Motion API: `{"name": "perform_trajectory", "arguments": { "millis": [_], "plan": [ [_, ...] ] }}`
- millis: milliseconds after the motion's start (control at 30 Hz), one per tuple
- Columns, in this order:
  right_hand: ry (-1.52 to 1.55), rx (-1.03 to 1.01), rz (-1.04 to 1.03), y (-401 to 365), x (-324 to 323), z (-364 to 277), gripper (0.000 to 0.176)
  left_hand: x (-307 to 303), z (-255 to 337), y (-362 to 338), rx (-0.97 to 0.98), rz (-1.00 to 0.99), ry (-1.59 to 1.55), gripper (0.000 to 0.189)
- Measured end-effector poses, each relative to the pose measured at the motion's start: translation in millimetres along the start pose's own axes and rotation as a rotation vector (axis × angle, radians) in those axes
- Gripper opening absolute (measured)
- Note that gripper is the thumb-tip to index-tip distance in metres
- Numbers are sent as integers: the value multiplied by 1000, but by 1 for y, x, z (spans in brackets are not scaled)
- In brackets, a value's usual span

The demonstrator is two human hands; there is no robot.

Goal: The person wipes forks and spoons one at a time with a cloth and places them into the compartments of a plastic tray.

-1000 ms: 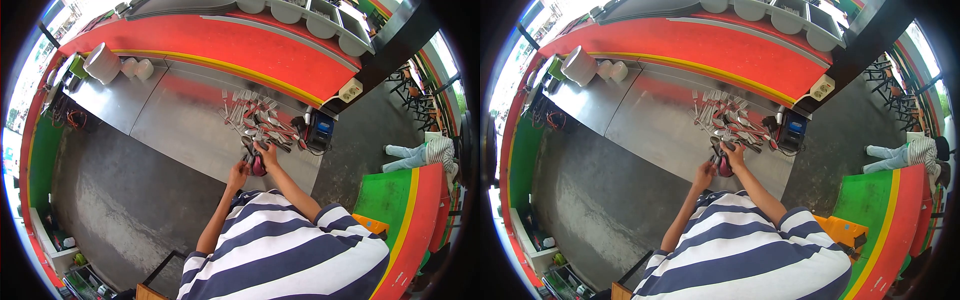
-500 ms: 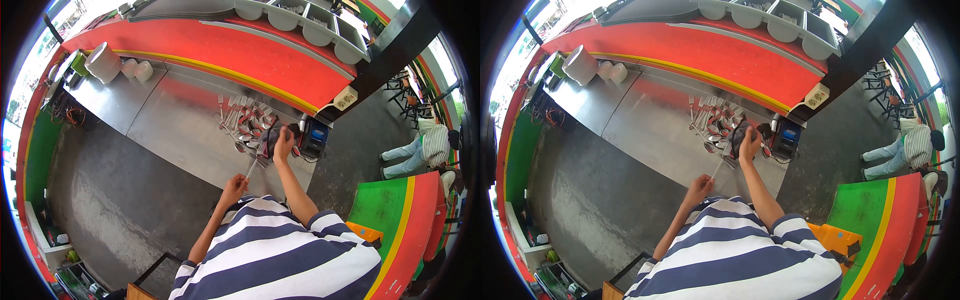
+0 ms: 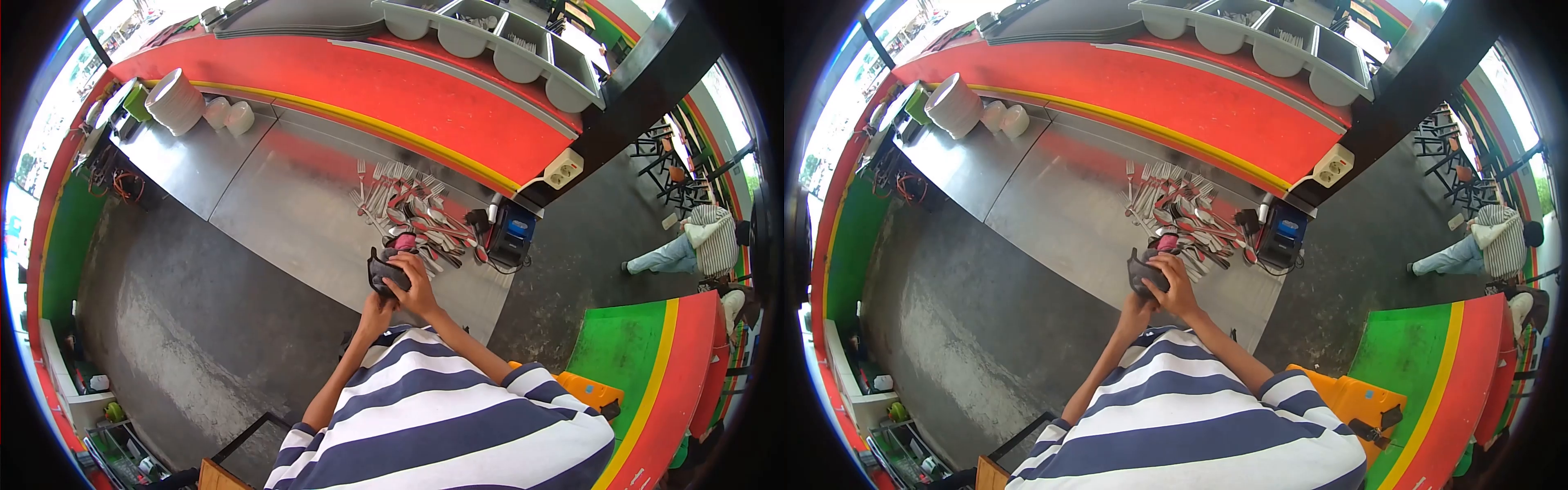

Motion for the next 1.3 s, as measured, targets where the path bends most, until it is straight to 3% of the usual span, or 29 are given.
{"name": "perform_trajectory", "arguments": {
  "millis": [400,567,667,767,867,1000,1100,1300],
  "plan": [
    [-153,-156,96,54,-20,26,38,1,14,-22,7,4,-90,18],
    [93,160,258,74,-38,42,35,6,17,-21,-17,-11,-121,21],
    [111,183,633,79,-60,27,43,8,25,-20,3,23,-151,21],
    [168,229,803,66,-73,34,50,3,24,-17,40,142,-171,21],
    [301,332,666,45,-71,20,56,-1,28,-14,61,212,-163,20],
    [503,502,329,1,-37,21,59,3,35,-9,66,239,-136,17],
    [496,407,244,-15,-17,7,61,9,27,-8,82,233,-43,15],
    [235,523,319,-3,-29,31,58,15,22,-12,21,121,97,15]
  ]
}}
Point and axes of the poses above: each hand's wrist, its own y-axis towards the middle knuckle, its own x-axis out of the palm, z = x × y, the point moved 5 cm from there along y, towards the middle knuckle, and after that the axes turned 1 degree about -z, right-handed, at the moved point
